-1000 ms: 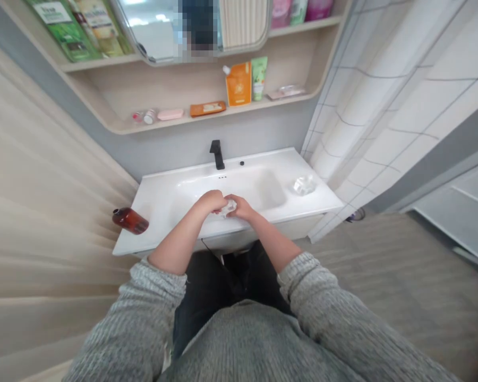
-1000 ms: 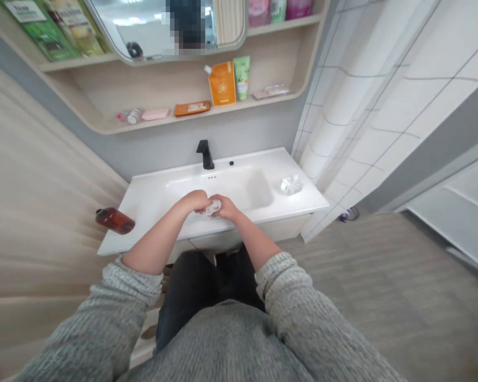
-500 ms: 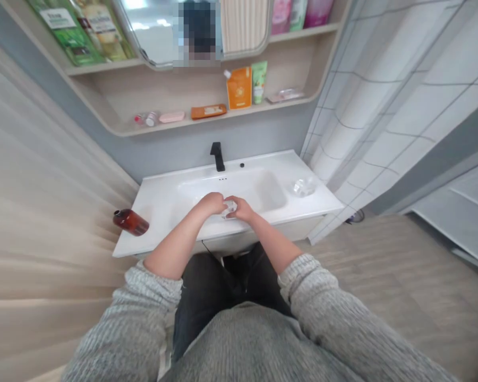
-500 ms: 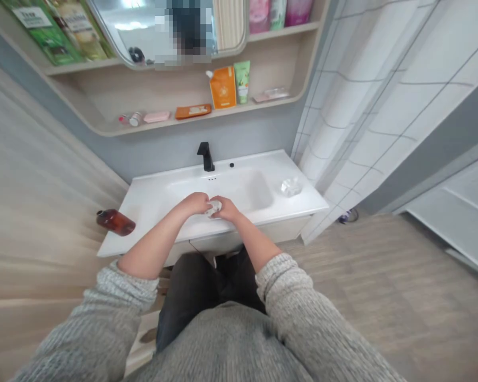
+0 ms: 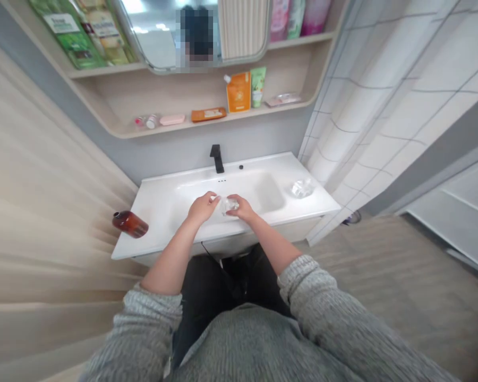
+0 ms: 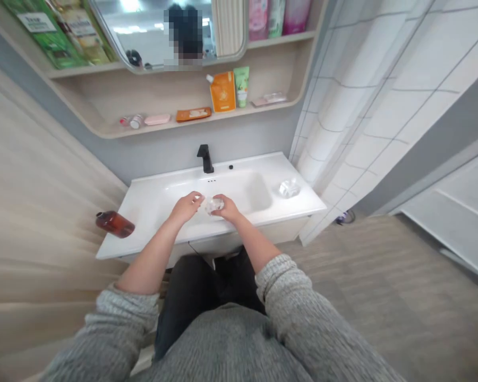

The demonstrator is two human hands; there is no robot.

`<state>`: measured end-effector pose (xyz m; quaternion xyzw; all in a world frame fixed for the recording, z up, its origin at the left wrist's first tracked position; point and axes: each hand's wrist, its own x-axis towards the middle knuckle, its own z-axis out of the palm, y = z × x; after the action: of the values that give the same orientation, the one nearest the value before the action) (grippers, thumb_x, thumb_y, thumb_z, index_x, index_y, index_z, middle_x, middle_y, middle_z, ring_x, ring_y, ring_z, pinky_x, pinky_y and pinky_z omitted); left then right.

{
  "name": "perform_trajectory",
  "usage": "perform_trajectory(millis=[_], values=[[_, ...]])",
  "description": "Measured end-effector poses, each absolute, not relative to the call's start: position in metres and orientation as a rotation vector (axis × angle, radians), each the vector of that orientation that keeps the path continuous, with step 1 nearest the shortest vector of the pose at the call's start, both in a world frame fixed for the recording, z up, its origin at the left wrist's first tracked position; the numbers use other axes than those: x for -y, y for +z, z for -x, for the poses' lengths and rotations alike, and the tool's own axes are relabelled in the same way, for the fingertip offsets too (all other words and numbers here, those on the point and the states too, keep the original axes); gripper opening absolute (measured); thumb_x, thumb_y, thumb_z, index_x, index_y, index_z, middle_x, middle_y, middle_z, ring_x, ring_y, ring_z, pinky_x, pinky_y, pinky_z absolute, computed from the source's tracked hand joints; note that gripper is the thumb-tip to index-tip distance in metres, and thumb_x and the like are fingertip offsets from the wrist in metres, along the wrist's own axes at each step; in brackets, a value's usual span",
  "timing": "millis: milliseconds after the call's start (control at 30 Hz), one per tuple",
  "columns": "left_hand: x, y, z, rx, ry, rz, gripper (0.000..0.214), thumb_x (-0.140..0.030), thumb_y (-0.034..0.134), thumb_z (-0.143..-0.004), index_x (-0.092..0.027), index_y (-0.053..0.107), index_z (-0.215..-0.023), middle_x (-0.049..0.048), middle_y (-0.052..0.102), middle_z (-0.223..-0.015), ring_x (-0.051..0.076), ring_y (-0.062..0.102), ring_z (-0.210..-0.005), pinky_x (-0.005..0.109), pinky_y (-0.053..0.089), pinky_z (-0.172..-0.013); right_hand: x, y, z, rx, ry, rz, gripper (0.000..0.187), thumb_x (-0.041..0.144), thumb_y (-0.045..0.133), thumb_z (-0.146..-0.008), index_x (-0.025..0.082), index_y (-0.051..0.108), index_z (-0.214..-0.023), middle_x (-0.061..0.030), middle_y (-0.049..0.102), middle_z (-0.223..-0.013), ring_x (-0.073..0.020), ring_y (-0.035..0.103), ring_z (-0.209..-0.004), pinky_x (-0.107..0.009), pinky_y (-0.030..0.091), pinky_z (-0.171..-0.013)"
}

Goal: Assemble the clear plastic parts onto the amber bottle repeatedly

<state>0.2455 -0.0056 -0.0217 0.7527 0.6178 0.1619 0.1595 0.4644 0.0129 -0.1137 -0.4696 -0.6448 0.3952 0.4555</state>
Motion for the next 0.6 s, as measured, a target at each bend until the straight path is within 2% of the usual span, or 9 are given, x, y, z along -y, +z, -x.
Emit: perform_trajectory(millis=[67, 100, 233, 300, 467, 600], values=[[0.015, -0.046, -0.227, -1.931, 0.489, -2.072, 0.049, -0.055, 0.042, -0.115, -0.024, 0.074, -0.136, 0.0106, 0.084, -0.118, 0.028, 0.078, -0.113, 0.036, 0.056, -0.097, -0.014, -0.116, -0.464, 1.525, 0.934, 1.188, 0.068, 0.035, 0.094, -0.059, 0.024, 0.073, -0.122, -0.0020, 0.079, -0.109, -0.0261, 0.072, -0.097, -0.041, 0.059, -0.095], [0.020, -0.059, -0.218, -1.973, 0.436, -2.064, 0.048, -0.054, 0.046, -0.113, -0.023, 0.074, -0.135, 0.0115, 0.084, -0.119, 0.029, 0.077, -0.115, 0.037, 0.056, -0.100, -0.015, -0.117, -0.464, 1.498, 0.915, 1.201, 0.068, 0.037, 0.094, -0.059, 0.024, 0.073, -0.122, -0.0027, 0.079, -0.110, -0.0267, 0.072, -0.098, -0.041, 0.060, -0.095], [0.033, -0.097, -0.198, -1.996, 0.310, -2.157, 0.049, -0.052, 0.050, -0.111, -0.020, 0.074, -0.139, 0.0143, 0.080, -0.134, 0.033, 0.071, -0.128, 0.042, 0.054, -0.111, -0.016, -0.118, -0.463, 1.435, 0.879, 1.277, 0.069, 0.042, 0.094, -0.060, 0.022, 0.072, -0.123, -0.0045, 0.079, -0.108, -0.0283, 0.073, -0.097, -0.046, 0.061, -0.096], [0.034, -0.104, -0.196, -1.959, 0.280, -2.193, 0.050, -0.053, 0.048, -0.112, -0.021, 0.074, -0.141, 0.0139, 0.079, -0.137, 0.033, 0.069, -0.131, 0.043, 0.053, -0.113, -0.016, -0.118, -0.461, 1.423, 0.851, 1.301, 0.071, 0.044, 0.094, -0.059, 0.022, 0.073, -0.123, -0.0052, 0.079, -0.108, -0.0295, 0.074, -0.097, -0.048, 0.062, -0.098], [0.028, -0.104, -0.198, -1.916, 0.182, -2.164, 0.050, -0.056, 0.049, -0.110, -0.022, 0.078, -0.132, 0.0136, 0.080, -0.133, 0.034, 0.070, -0.129, 0.043, 0.055, -0.109, -0.009, -0.111, -0.476, 1.294, 0.701, 1.319, 0.075, 0.054, 0.094, -0.060, 0.022, 0.073, -0.123, -0.0107, 0.079, -0.124, -0.0341, 0.073, -0.112, -0.051, 0.059, -0.109], [0.029, -0.103, -0.196, -1.925, 0.209, -2.159, 0.047, -0.054, 0.050, -0.109, -0.022, 0.080, -0.124, 0.0138, 0.081, -0.132, 0.033, 0.072, -0.127, 0.042, 0.056, -0.107, 0.011, -0.105, -0.534, 1.127, 0.560, 1.422, 0.082, 0.062, 0.088, -0.067, 0.019, 0.070, -0.135, -0.0116, 0.079, -0.118, -0.0330, 0.072, -0.106, -0.048, 0.061, -0.100]])
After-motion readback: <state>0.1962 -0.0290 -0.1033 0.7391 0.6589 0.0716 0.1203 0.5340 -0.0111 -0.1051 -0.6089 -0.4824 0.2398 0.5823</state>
